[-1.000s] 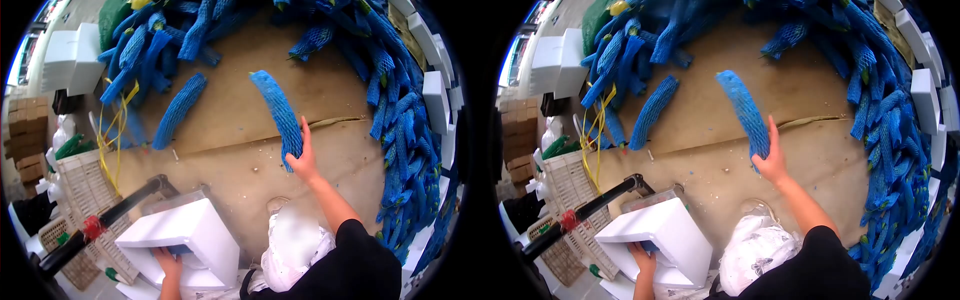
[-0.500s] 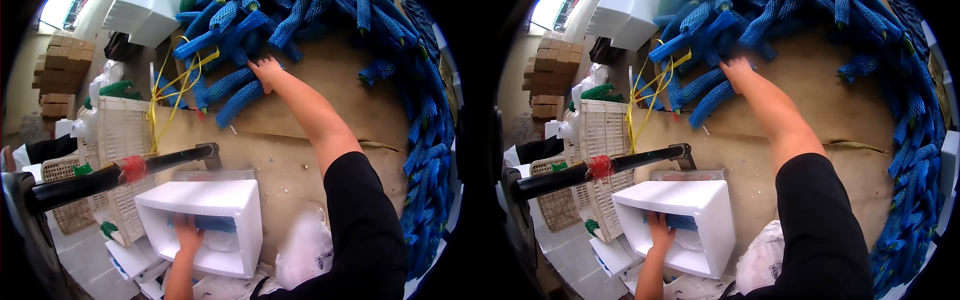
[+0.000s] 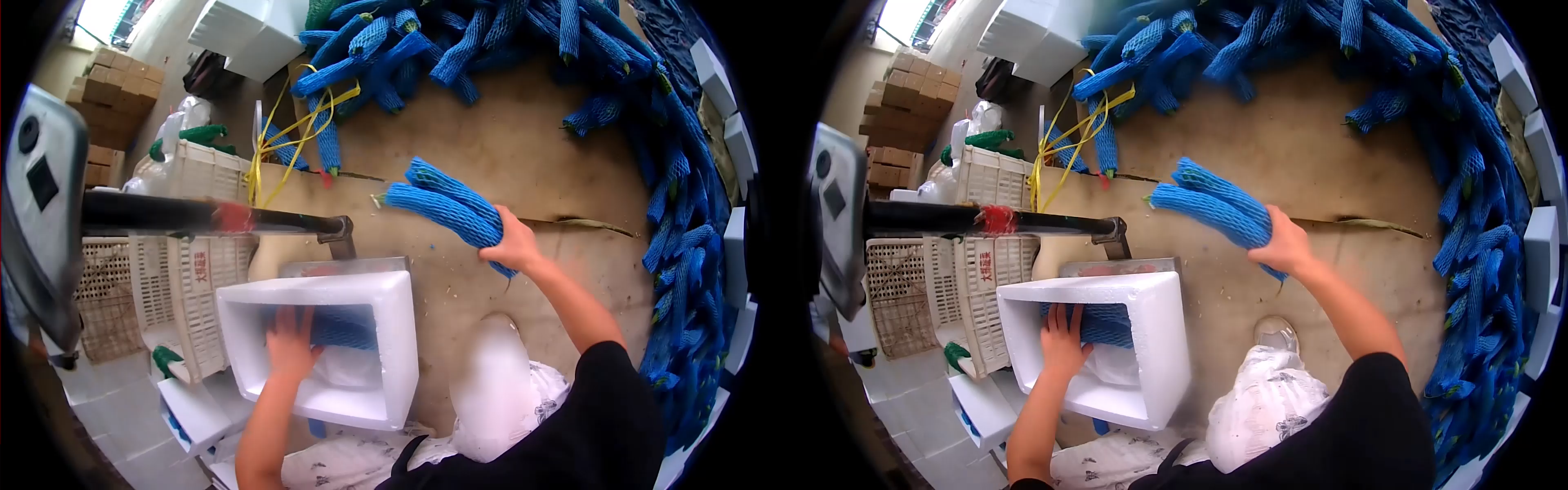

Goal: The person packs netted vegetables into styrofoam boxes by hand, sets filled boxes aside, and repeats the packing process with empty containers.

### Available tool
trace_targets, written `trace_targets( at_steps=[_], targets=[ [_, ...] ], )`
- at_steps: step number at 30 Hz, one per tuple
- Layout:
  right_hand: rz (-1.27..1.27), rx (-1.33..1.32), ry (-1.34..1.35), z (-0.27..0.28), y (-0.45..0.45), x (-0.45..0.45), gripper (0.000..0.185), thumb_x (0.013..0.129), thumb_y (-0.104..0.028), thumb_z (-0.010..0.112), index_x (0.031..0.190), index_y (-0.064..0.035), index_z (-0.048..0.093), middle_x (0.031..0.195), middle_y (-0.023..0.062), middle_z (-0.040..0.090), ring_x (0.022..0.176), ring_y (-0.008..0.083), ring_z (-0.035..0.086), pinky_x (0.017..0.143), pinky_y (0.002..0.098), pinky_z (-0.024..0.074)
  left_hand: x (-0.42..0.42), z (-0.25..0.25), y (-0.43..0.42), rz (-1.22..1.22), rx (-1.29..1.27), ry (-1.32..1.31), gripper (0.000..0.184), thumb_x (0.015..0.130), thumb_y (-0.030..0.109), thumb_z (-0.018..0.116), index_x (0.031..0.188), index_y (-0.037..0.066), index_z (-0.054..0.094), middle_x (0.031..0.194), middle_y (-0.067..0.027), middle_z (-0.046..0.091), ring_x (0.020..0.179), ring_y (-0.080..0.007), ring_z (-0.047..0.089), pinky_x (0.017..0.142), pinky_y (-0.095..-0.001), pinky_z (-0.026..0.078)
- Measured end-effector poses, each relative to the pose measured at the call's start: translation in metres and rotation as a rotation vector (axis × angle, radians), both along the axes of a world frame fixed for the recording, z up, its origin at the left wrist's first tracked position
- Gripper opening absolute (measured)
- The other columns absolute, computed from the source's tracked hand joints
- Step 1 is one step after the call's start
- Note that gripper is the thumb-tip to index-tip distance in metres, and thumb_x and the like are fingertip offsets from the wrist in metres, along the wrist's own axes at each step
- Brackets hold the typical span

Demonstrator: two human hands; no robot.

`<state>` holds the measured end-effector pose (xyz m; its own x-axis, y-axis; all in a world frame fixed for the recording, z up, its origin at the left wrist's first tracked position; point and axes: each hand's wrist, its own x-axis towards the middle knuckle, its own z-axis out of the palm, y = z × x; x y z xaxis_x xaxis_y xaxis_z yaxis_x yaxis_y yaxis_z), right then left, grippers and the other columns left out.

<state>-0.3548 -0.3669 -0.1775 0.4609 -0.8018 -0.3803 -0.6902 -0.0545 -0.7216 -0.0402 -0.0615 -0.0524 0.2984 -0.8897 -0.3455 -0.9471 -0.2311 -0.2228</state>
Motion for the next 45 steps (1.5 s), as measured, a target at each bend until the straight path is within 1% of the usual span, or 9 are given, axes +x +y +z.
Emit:
trace_targets(
  at_steps=[6, 9, 13, 18, 24, 28, 31, 39, 45],
  targets=[
    [0.004, -0.415, -0.195, 0.126, 0.035, -0.022, 0.08, 0.057, -0.018, 0.076, 0.13, -0.0037, 0.047, 0.11, 0.0173, 0.062, 0.099, 0.0326, 0.063, 0.086, 0.0383, 0.0498, -0.012, -0.011, -0.025, 0.173, -0.131, -0.074, 0.109, 0.066, 0.04, 0.08, 0.153, 0.02, 0.017, 0.142, -0.019, 0.039, 0.129, -0.0383, 0.038, 0.081, -0.0453, 0.053],
    [0.469, -0.675, -0.205, 0.206, 0.046, 0.022, 0.08, 0.055, -0.016, 0.077, 0.129, -0.0064, 0.047, 0.103, 0.0147, 0.06, 0.094, 0.0322, 0.062, 0.081, 0.0382, 0.0508, 0.02, 0.028, -0.02, 0.102, -0.065, 0.258, 0.079, 0.083, 0.036, 0.069, 0.148, 0.013, 0.031, 0.138, -0.0199, 0.044, 0.127, -0.0353, 0.042, 0.099, -0.0423, 0.044],
    [0.985, -0.793, -0.034, 0.237, 0.101, 0.104, 0.075, 0.057, -0.019, 0.078, 0.124, -0.0044, 0.047, 0.095, 0.0137, 0.057, 0.087, 0.0319, 0.062, 0.073, 0.0384, 0.0518, 0.066, 0.095, 0.028, 0.774, -0.382, 1.285, 0.031, 0.101, 0.028, 0.047, 0.118, 0.003, 0.056, 0.11, -0.004, 0.06, 0.106, -0.0171, 0.056, 0.096, -0.0322, 0.042],
    [1.171, -0.606, 0.096, 0.169, 0.154, 0.179, 0.098, 0.066, -0.047, 0.082, 0.14, -0.0018, 0.035, 0.115, 0.0204, 0.052, 0.107, 0.0344, 0.055, 0.088, 0.0424, 0.0483, 0.018, 0.064, 0.078, 0.166, -0.274, 0.386, 0.074, 0.08, 0.024, 0.074, 0.138, 0.005, 0.032, 0.131, -0.0195, 0.047, 0.12, -0.038, 0.048, 0.099, -0.0423, 0.042],
    [1.201, -0.051, 0.061, 0.164, 0.119, 0.172, 0.052, 0.09, -0.026, 0.063, 0.136, -0.0091, 0.045, 0.122, 0.0187, 0.058, 0.11, 0.0342, 0.058, 0.096, 0.0404, 0.0461, 0.005, 0.061, 0.064, 0.037, -0.663, 0.19, 0.053, 0.065, 0.018, 0.083, 0.109, 0.011, 0.054, 0.127, -0.0102, 0.051, 0.112, -0.0297, 0.051, 0.097, -0.0462, 0.039],
    [1.204, -0.052, 0.209, 0.159, 0.136, 0.179, 0.05, 0.09, -0.026, 0.063, 0.135, -0.0079, 0.048, 0.12, 0.0175, 0.062, 0.103, 0.0341, 0.062, 0.092, 0.039, 0.0484, 0.008, 0.031, 0.049, 0.164, -0.469, 0.555, 0.04, 0.07, 0.011, 0.078, 0.102, 0.009, 0.054, 0.111, -0.0082, 0.055, 0.105, -0.0312, 0.054, 0.087, -0.0407, 0.046],
    [1.208, -0.865, -0.14, 0.168, 0.15, 0.15, 0.045, 0.081, -0.031, 0.07, 0.117, -0.0087, 0.056, 0.099, 0.0176, 0.063, 0.095, 0.0271, 0.064, 0.076, 0.0381, 0.0509, 0.013, 0.035, 0.04, 0.107, -0.376, 0.472, 0.037, 0.071, 0.009, 0.077, 0.101, 0.007, 0.054, 0.102, -0.0095, 0.058, 0.096, -0.032, 0.057, 0.078, -0.0397, 0.048],
    [1.559, -0.422, 0.405, 0.146, 0.142, 0.158, 0.021, 0.086, -0.023, 0.061, 0.1, -0.0079, 0.066, 0.087, 0.0117, 0.068, 0.083, 0.0298, 0.068, 0.069, 0.0409, 0.0534, 0.005, 0.013, 0.038, 0.074, -0.406, 0.398, 0.031, 0.069, 0.021, 0.079, 0.089, 0.013, 0.057, 0.092, -0.0048, 0.057, 0.092, -0.0248, 0.059, 0.07, -0.0376, 0.049],
    [1.477, -0.45, -0.184, 0.153, 0.147, 0.124, 0.013, 0.083, -0.022, 0.057, 0.084, -0.0096, 0.054, 0.079, 0.0086, 0.061, 0.077, 0.0296, 0.063, 0.066, 0.0429, 0.0483, 0.028, 0.018, 0.058, 0.224, -0.335, 0.617, 0.028, 0.069, 0.005, 0.076, 0.089, 0.004, 0.057, 0.088, -0.0124, 0.057, 0.082, -0.0344, 0.059, 0.068, -0.0416, 0.048]
  ],
)
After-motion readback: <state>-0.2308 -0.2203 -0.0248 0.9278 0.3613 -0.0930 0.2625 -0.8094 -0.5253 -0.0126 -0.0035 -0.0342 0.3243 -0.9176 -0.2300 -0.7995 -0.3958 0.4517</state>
